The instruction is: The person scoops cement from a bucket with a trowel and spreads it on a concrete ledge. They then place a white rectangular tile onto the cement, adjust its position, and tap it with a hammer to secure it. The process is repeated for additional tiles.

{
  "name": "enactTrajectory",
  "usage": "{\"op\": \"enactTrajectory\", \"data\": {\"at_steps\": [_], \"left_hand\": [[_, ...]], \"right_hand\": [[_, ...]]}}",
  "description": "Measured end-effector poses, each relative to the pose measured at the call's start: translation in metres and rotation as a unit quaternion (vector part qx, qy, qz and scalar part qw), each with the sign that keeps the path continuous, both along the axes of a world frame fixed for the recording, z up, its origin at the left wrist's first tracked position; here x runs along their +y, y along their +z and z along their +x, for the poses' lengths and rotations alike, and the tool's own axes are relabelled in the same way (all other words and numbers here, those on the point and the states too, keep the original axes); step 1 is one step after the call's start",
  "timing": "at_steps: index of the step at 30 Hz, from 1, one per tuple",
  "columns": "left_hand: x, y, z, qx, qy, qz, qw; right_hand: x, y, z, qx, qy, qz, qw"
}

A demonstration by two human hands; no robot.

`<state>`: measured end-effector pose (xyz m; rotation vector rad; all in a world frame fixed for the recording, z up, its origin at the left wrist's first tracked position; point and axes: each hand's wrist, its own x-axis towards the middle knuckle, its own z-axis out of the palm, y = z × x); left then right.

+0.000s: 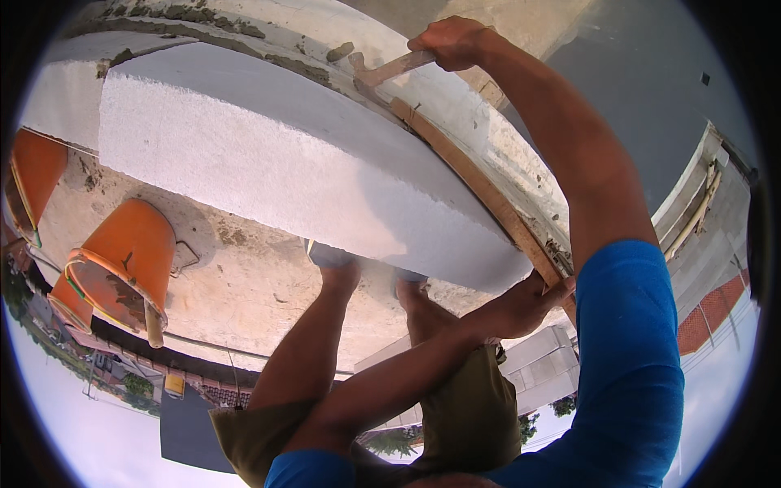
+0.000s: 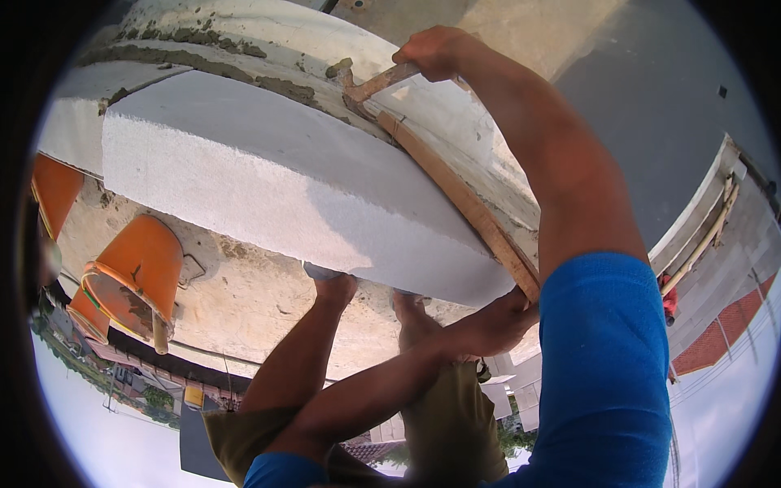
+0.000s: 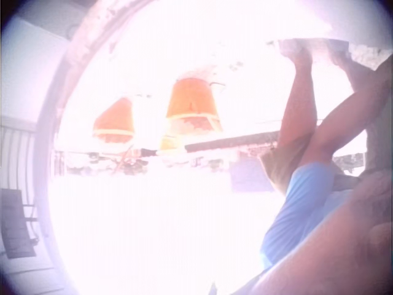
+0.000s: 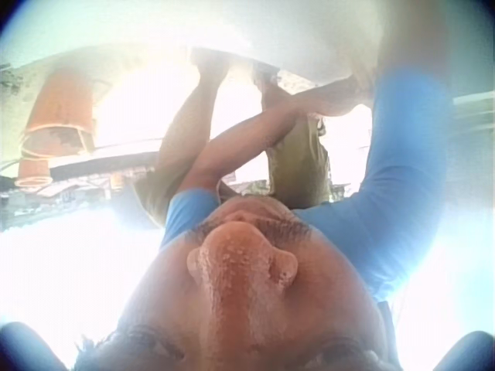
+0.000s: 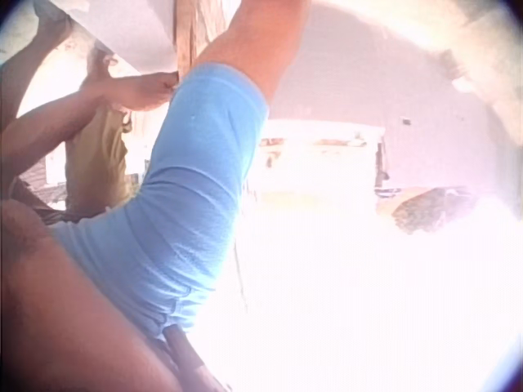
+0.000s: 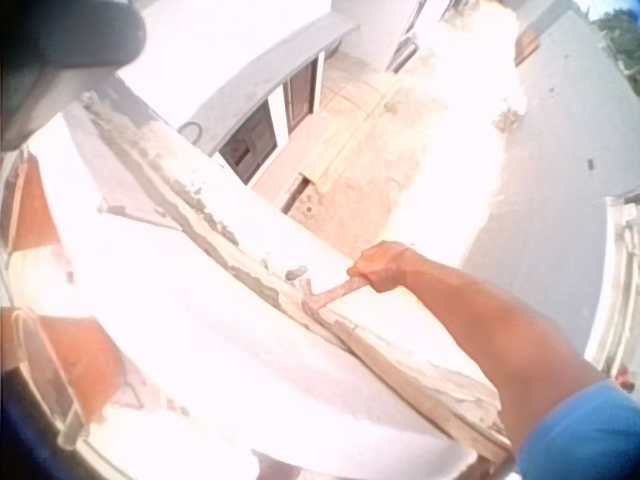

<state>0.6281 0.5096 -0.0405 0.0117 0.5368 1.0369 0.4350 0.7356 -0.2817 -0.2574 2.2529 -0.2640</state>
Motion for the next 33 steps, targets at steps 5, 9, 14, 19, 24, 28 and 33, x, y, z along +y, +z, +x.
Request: {"op": "enactTrajectory", "data": {"at_steps": [5, 9, 14, 19, 24, 28, 33], "left_hand": [[0.002, -0.006, -0.003, -0.039, -0.033, 0.002, 0.999], [0.003, 0.001, -0.005, -0.030, -0.008, 0.009, 0.999], [0.007, 0.001, -0.008, -0.003, -0.001, -0.010, 1.000], [0.008, -0.004, 0.015, 0.022, -0.012, -0.033, 0.999], [0.011, 0.018, 0.018, -0.022, 0.006, -0.111, 0.994], [-0.011, 0.014, 0.013, -0.025, 0.049, -0.135, 0.989], [-0.089, 0.014, -0.032, 0.315, -0.237, 0.001, 0.919]], "right_hand": [[0.001, 0.002, -0.006, -0.017, 0.011, -0.003, 1.000], [0.017, -0.024, -0.028, 0.029, 0.070, -0.012, 0.997], [-0.023, 0.011, -0.048, 0.046, 0.037, 0.046, 0.997], [-0.025, 0.028, -0.036, 0.057, -0.133, 0.061, 0.988], [-0.003, 0.051, -0.005, 0.151, -0.353, 0.043, 0.922], [-0.057, 0.197, -0.001, 0.138, -0.526, -0.061, 0.837], [-0.116, 0.394, 0.094, 0.057, -0.620, -0.253, 0.740]]}}
